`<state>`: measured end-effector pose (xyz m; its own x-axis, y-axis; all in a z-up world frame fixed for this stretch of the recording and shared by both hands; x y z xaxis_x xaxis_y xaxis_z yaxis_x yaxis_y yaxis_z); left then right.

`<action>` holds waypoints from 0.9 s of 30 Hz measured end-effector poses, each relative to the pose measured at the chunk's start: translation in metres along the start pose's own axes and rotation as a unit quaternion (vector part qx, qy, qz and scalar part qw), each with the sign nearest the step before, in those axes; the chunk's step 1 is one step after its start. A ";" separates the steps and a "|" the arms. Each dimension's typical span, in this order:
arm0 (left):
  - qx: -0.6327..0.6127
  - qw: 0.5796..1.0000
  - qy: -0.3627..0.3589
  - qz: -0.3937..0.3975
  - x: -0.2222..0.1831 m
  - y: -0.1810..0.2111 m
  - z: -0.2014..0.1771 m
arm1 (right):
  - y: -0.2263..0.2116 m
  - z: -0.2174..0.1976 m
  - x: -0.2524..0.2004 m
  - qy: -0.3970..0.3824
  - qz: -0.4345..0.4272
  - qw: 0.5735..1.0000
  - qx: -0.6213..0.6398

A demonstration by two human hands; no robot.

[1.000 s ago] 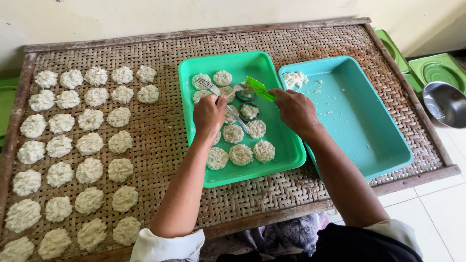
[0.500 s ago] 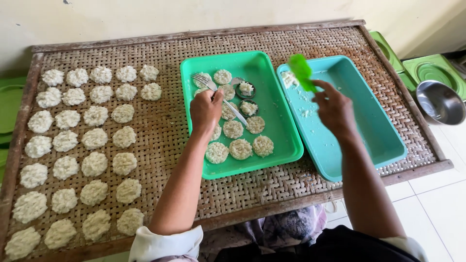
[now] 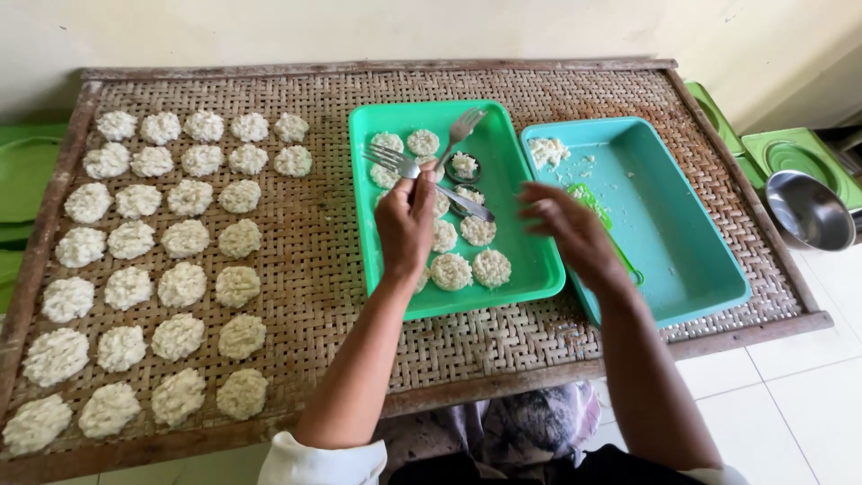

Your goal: Shaping and texturing food patties using a fork and a metal ring mold on a production tray

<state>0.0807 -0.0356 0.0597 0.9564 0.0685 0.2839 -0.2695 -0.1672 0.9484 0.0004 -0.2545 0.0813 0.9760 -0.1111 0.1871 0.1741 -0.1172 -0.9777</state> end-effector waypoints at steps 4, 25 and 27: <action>-0.017 0.999 0.014 0.026 -0.006 0.010 0.004 | 0.039 0.046 0.019 -0.010 0.103 0.980 0.171; 0.376 0.902 -0.167 0.131 -0.006 -0.018 0.031 | -0.015 -0.024 0.047 0.218 -0.170 0.933 -0.229; 0.442 0.871 -0.142 0.159 -0.010 -0.022 0.033 | -0.014 -0.012 0.045 0.198 -0.169 0.933 -0.247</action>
<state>0.0804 -0.0648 0.0312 0.8725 -0.3438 0.3471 -0.4532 -0.8348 0.3125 0.0403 -0.2701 0.1050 0.7337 -0.3304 0.5938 0.2871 -0.6413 -0.7115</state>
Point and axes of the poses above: each hand's wrist, its own x-axis towards the middle knuckle, its own z-axis out of the palm, y = z × x, the point moved 6 cm from there along x, towards the middle knuckle, and after that the axes turned 8 degrees about x, right-handed, at the moved point
